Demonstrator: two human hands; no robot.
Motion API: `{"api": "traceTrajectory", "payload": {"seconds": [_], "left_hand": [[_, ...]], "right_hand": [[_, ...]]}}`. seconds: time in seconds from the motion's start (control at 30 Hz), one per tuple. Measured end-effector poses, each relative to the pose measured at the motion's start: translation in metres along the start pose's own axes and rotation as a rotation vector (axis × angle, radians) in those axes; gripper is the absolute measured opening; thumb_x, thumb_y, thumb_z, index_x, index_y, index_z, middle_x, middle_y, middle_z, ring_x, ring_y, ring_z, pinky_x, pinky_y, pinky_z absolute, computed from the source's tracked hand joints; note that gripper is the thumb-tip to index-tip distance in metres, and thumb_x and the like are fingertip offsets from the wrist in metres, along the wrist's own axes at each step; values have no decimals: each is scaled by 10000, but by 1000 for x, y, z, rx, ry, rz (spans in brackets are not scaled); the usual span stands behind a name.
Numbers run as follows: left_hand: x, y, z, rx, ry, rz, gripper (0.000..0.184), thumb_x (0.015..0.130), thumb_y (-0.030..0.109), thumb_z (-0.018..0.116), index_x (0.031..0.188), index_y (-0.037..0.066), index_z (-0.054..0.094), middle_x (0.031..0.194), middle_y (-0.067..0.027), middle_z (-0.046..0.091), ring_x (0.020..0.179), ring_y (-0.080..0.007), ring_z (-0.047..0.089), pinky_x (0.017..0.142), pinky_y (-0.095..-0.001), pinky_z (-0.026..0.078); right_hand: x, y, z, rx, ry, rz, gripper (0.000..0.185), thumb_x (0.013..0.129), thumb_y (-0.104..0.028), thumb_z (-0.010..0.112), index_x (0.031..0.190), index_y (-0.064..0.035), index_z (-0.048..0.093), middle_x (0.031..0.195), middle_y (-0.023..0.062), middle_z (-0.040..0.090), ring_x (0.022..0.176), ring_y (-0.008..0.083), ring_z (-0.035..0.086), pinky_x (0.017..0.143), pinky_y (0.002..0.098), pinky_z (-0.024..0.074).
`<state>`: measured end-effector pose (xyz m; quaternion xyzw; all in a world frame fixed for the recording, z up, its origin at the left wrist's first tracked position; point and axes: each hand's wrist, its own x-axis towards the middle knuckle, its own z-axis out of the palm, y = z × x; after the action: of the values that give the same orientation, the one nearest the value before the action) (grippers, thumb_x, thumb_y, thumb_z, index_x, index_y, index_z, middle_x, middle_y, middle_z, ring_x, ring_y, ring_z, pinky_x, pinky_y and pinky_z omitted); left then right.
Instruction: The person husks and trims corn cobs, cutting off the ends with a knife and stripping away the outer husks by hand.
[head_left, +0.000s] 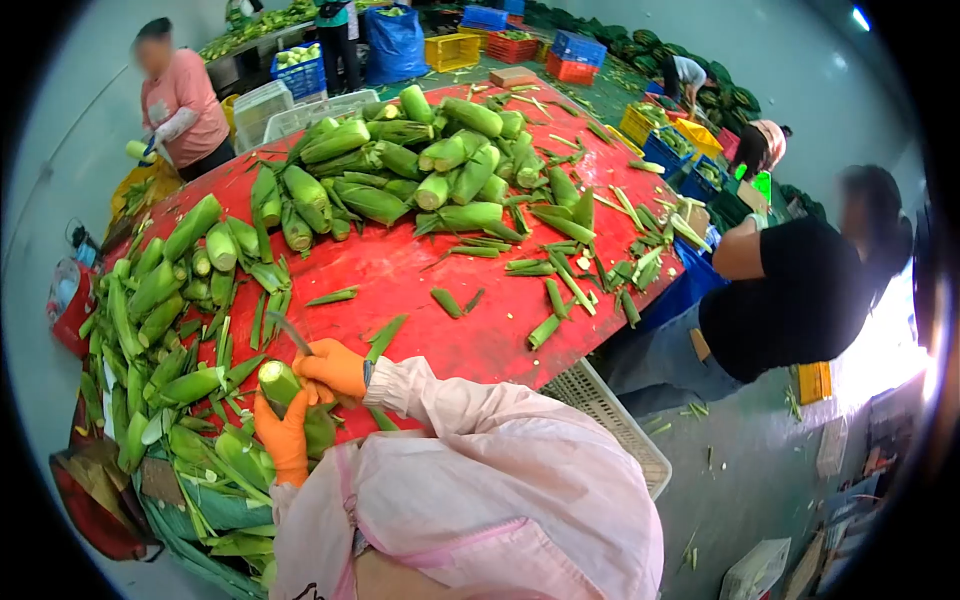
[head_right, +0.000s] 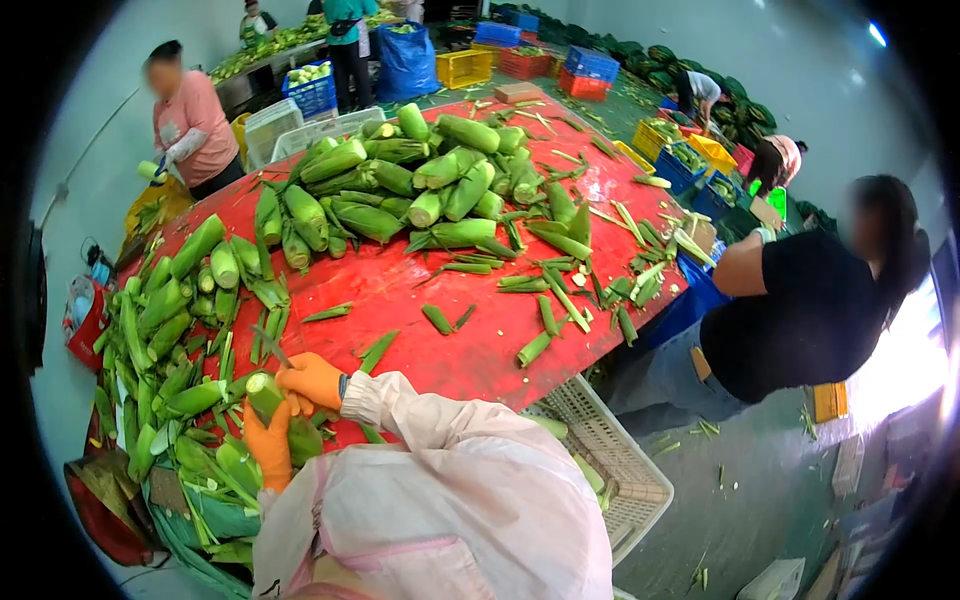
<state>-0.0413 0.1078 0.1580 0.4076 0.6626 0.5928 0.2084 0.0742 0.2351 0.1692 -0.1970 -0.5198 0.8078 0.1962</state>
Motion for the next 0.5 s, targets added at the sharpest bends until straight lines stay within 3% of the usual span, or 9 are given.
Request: {"api": "traceTrajectory", "payload": {"seconds": [0.03, 0.13, 0.2, 0.27, 0.33, 0.4, 0.43, 0.47, 0.5], "left_hand": [[1, -4, -2, 2, 20, -6, 550, 803, 259, 789, 1220, -8, 550, 1089, -75, 613, 985, -184, 571, 885, -326, 455], [2, -22, 0, -488, -19, -171, 451, 917, 165, 645, 1308, 14, 479, 1064, -52, 594, 944, -162, 554, 868, -305, 443], [3, 4, 10, -607, -86, -80, 460, 936, 171, 612, 1345, 21, 464, 1069, -56, 592, 948, -155, 563, 867, -304, 452], [9, -1, 8, -701, -126, -189, 480, 948, 162, 586, 1382, 21, 441, 1110, -68, 596, 985, -167, 579, 884, -318, 468], [20, -18, 6, -685, -4, -156, 470, 952, 148, 576, 1381, 13, 443, 1146, -101, 614, 1017, -191, 593, 893, -336, 485], [26, -3, -6, -944, 15, -169, 457, 962, 184, 571, 1368, 5, 458, 1201, -136, 616, 1048, -211, 604, 903, -341, 492], [33, -17, -14, -712, 104, -50, 484, 966, 229, 574, 1376, 4, 452, 1227, -151, 608, 1062, -223, 606, 914, -346, 491], [33, -21, -24, -588, 158, 6, 498, 968, 252, 576, 1380, 4, 449, 1240, -158, 604, 1069, -228, 607, 920, -348, 491], [34, -25, -34, -461, 218, 55, 513, 970, 274, 578, 1384, 3, 446, 1253, -166, 600, 1076, -234, 608, 926, -351, 491]], "right_hand": [[0, 2, 0, 72, -13, -27, 238, 899, -195, 511, 792, 5, 585, 600, 117, 631, 419, 152, 543, 392, 273, 430], [7, 13, 4, 173, -36, -46, 224, 922, -195, 498, 879, 6, 584, 620, 128, 644, 407, 153, 526, 394, 261, 420], [3, 4, 10, 126, -4, -83, 233, 925, -202, 499, 906, 11, 592, 626, 128, 649, 415, 158, 541, 399, 263, 433], [5, 10, 6, 78, 18, -88, 267, 942, -222, 473, 945, 9, 609, 654, 125, 665, 436, 165, 569, 419, 265, 466], [1, 3, 0, -104, 100, -226, 297, 935, -280, 473, 889, -17, 603, 653, 128, 655, 487, 184, 599, 459, 289, 490], [-2, -1, -12, 498, 283, -179, 293, 945, -288, 478, 804, -44, 560, 665, 141, 628, 500, 229, 597, 479, 308, 501], [5, 2, -39, 414, 448, -250, 296, 938, -303, 494, 796, -47, 540, 657, 133, 616, 502, 225, 588, 472, 320, 497], [9, 12, -78, 574, 350, -325, 233, 903, -263, 526, 777, -68, 516, 653, 84, 574, 477, 179, 520, 464, 301, 478], [8, 9, -100, 605, 447, -302, 180, 865, -222, 548, 760, -84, 498, 659, 32, 526, 465, 129, 430, 460, 265, 452]]}}
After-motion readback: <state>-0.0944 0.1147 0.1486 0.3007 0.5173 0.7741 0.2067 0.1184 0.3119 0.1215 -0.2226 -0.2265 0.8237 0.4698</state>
